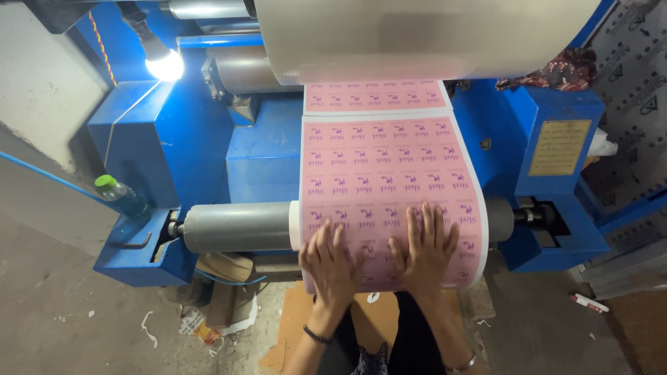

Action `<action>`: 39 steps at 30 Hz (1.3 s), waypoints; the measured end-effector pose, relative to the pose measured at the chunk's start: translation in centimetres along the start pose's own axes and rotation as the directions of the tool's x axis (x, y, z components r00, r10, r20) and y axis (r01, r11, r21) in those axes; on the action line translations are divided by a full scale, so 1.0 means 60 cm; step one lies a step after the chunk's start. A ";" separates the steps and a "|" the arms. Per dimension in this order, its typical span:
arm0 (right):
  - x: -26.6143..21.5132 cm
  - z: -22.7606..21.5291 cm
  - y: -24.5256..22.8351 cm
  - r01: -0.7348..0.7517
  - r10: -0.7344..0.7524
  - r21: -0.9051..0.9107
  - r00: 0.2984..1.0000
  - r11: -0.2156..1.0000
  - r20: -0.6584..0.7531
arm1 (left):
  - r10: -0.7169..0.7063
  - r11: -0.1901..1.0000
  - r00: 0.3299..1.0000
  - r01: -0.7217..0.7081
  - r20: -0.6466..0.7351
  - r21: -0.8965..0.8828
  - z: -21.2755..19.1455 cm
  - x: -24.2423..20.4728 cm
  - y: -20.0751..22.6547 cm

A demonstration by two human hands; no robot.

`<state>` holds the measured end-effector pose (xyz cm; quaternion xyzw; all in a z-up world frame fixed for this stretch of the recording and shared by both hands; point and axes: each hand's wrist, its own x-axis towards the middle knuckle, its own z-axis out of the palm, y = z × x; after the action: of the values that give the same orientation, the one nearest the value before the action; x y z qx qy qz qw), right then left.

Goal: The person operates a blue labeling machine, feeding a continuous pink label sheet through rollers. They use both hands to smooth and align the labels as they pass over a lower roller, ensuring proper adhesion and positioning.

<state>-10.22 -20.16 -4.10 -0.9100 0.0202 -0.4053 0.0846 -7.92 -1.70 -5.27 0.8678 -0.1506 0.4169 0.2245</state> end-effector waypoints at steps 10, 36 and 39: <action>-0.149 0.028 0.018 0.008 -0.002 0.089 0.998 0.996 -0.066 | -0.022 1.000 0.901 0.015 0.434 0.020 0.079 0.228 -0.003; 0.051 -0.039 0.069 0.117 -0.095 0.322 0.992 0.940 -0.085 | 0.054 0.993 0.971 -0.076 0.231 0.087 0.019 0.018 0.070; 0.137 0.001 0.102 0.128 -0.131 0.059 0.989 0.990 0.062 | 0.052 0.993 0.961 -0.079 0.273 0.087 0.011 -0.026 0.069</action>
<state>-4.48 -27.05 0.84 -0.9197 -0.0530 -0.3800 0.0837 -10.32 -5.43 -5.79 0.9209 -0.1881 0.3087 0.1458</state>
